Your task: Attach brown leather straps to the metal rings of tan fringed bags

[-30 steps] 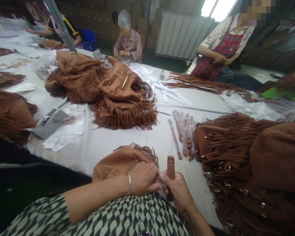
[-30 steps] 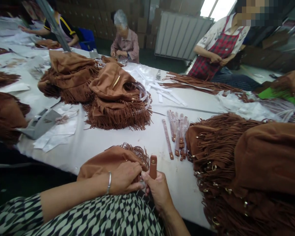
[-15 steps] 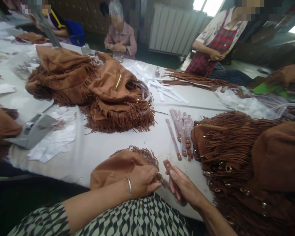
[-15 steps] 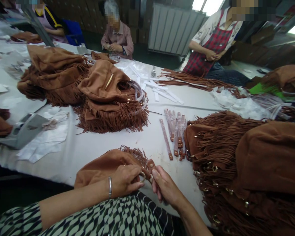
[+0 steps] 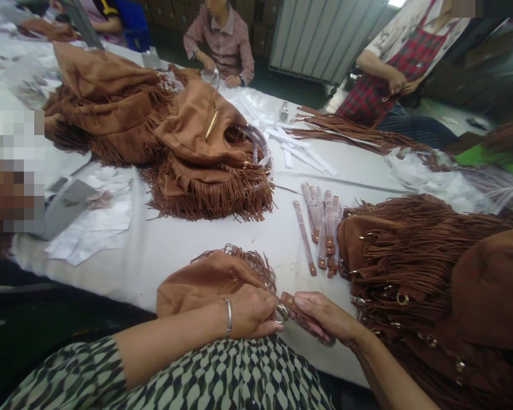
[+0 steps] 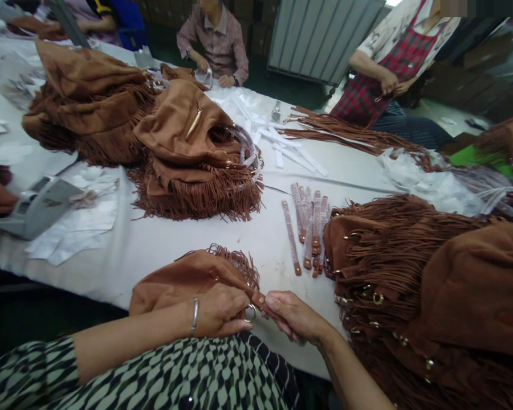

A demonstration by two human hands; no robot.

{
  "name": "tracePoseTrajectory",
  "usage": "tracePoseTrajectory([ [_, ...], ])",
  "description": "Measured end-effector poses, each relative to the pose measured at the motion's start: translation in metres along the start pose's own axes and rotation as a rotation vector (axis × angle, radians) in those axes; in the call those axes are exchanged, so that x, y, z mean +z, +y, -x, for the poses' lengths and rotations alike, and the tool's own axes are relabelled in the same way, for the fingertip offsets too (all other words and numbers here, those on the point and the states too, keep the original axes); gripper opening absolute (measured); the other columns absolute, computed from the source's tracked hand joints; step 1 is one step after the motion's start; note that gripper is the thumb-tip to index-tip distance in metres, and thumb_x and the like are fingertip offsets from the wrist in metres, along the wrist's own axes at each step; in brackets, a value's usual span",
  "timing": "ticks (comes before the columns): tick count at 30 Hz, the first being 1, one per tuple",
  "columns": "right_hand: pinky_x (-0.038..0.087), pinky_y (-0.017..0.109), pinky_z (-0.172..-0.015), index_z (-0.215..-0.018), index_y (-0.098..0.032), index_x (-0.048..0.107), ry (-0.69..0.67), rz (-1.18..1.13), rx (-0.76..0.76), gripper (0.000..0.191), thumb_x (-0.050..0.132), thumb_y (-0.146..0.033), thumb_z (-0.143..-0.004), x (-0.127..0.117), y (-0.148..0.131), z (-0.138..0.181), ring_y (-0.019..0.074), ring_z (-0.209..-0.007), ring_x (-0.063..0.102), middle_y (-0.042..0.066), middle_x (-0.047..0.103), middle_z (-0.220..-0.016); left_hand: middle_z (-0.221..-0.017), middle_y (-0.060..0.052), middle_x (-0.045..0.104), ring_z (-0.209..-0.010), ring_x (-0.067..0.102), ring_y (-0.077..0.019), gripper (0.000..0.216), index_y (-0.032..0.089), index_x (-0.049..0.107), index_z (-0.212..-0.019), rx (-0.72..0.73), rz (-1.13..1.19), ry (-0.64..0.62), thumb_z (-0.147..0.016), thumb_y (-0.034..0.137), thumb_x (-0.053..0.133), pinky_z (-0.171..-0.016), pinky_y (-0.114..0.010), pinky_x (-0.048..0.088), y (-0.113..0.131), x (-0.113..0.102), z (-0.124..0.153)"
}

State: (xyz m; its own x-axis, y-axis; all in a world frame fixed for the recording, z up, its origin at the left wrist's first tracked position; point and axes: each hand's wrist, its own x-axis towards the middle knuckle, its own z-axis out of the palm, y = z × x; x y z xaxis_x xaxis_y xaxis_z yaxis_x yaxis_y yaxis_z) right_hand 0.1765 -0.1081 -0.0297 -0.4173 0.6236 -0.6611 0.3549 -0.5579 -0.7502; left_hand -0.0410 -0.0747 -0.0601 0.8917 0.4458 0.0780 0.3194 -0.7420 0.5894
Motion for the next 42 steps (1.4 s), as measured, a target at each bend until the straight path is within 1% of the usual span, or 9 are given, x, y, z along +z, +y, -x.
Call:
tracePoseTrajectory([
  [6,0.019,0.014,-0.027,-0.072,-0.016,0.051,-0.044,0.012,0.001,0.045,0.039,-0.057,-0.084,-0.006,0.001,-0.005,0.0040,-0.026,0.022,-0.010,0.035,-0.036,-0.080,-0.007,0.064,-0.072,0.059,-0.0191,0.033,0.014,0.055,-0.081,0.007,-0.050,-0.063,-0.085,0.044,0.043,-0.064,-0.029,0.046,0.005,-0.002,-0.003],
  [10,0.016,0.015,-0.028,-0.067,-0.016,0.049,-0.099,-0.044,-0.003,0.043,0.042,-0.055,-0.084,-0.011,0.005,-0.008,0.0036,-0.026,0.021,-0.010,0.037,-0.036,-0.079,-0.008,0.063,-0.072,0.060,-0.0198,0.033,0.013,0.054,-0.080,0.012,-0.053,-0.035,-0.086,0.044,0.043,-0.066,-0.030,0.047,0.004,0.002,-0.002],
  [16,0.012,0.017,-0.030,-0.066,-0.014,0.054,-0.165,-0.108,0.008,0.042,0.048,-0.052,-0.082,-0.018,0.004,-0.010,0.0030,-0.026,0.021,-0.009,0.036,-0.035,-0.078,-0.008,0.063,-0.072,0.060,-0.0187,0.033,0.014,0.053,-0.081,0.069,-0.041,0.024,-0.086,0.045,0.042,-0.067,-0.029,0.047,0.000,0.007,-0.001],
  [22,0.016,0.016,-0.029,-0.074,-0.008,0.064,-0.349,-0.102,0.068,0.043,0.056,-0.051,-0.076,-0.028,-0.006,-0.018,0.0023,-0.026,0.021,-0.011,0.034,-0.033,-0.073,-0.007,0.062,-0.067,0.060,-0.0182,0.038,0.013,0.054,-0.079,0.134,-0.073,0.021,-0.086,0.049,0.042,-0.066,-0.030,0.047,0.001,0.012,-0.002],
  [29,0.015,0.014,-0.024,-0.078,-0.006,0.064,-0.502,-0.084,0.154,0.042,0.062,-0.047,-0.072,-0.028,-0.001,-0.025,0.0014,-0.025,0.027,-0.009,0.040,-0.041,-0.071,-0.007,0.063,-0.067,0.060,-0.0174,0.043,0.013,0.056,-0.082,0.112,-0.056,0.040,-0.087,0.052,0.038,-0.065,-0.028,0.047,0.000,0.017,0.002],
  [31,0.016,0.014,-0.023,-0.077,-0.007,0.063,-0.474,-0.059,0.155,0.039,0.062,-0.046,-0.073,-0.025,-0.001,-0.023,0.0016,-0.025,0.028,-0.009,0.040,-0.040,-0.071,-0.007,0.063,-0.066,0.060,-0.0167,0.042,0.014,0.056,-0.080,0.121,-0.043,0.054,-0.087,0.052,0.039,-0.063,-0.027,0.046,-0.002,0.014,0.002],
  [34,0.019,0.013,-0.025,-0.069,-0.011,0.056,-0.364,-0.044,0.125,0.035,0.061,-0.045,-0.075,-0.021,-0.001,-0.016,0.0014,-0.026,0.029,-0.011,0.034,-0.040,-0.068,-0.005,0.062,-0.060,0.058,-0.0160,0.040,0.014,0.055,-0.075,0.147,-0.020,0.068,-0.086,0.051,0.041,-0.058,-0.027,0.045,-0.005,0.010,0.001],
  [37,0.017,0.013,-0.025,-0.062,-0.014,0.048,-0.333,-0.078,0.126,0.038,0.059,-0.047,-0.076,-0.015,0.001,-0.008,0.0011,-0.027,0.027,-0.012,0.030,-0.041,-0.066,-0.004,0.061,-0.059,0.058,-0.0156,0.039,0.015,0.055,-0.074,0.201,0.001,0.053,-0.087,0.049,0.042,-0.055,-0.027,0.043,-0.006,0.011,-0.001],
  [42,0.014,0.015,-0.025,-0.070,-0.011,0.055,-0.323,-0.089,0.121,0.041,0.058,-0.051,-0.075,-0.009,0.004,0.001,0.0015,-0.027,0.024,-0.012,0.029,-0.040,-0.065,-0.004,0.060,-0.058,0.057,-0.0153,0.040,0.015,0.053,-0.073,0.163,-0.043,0.071,-0.086,0.052,0.043,-0.051,-0.025,0.040,-0.004,0.016,-0.002],
])
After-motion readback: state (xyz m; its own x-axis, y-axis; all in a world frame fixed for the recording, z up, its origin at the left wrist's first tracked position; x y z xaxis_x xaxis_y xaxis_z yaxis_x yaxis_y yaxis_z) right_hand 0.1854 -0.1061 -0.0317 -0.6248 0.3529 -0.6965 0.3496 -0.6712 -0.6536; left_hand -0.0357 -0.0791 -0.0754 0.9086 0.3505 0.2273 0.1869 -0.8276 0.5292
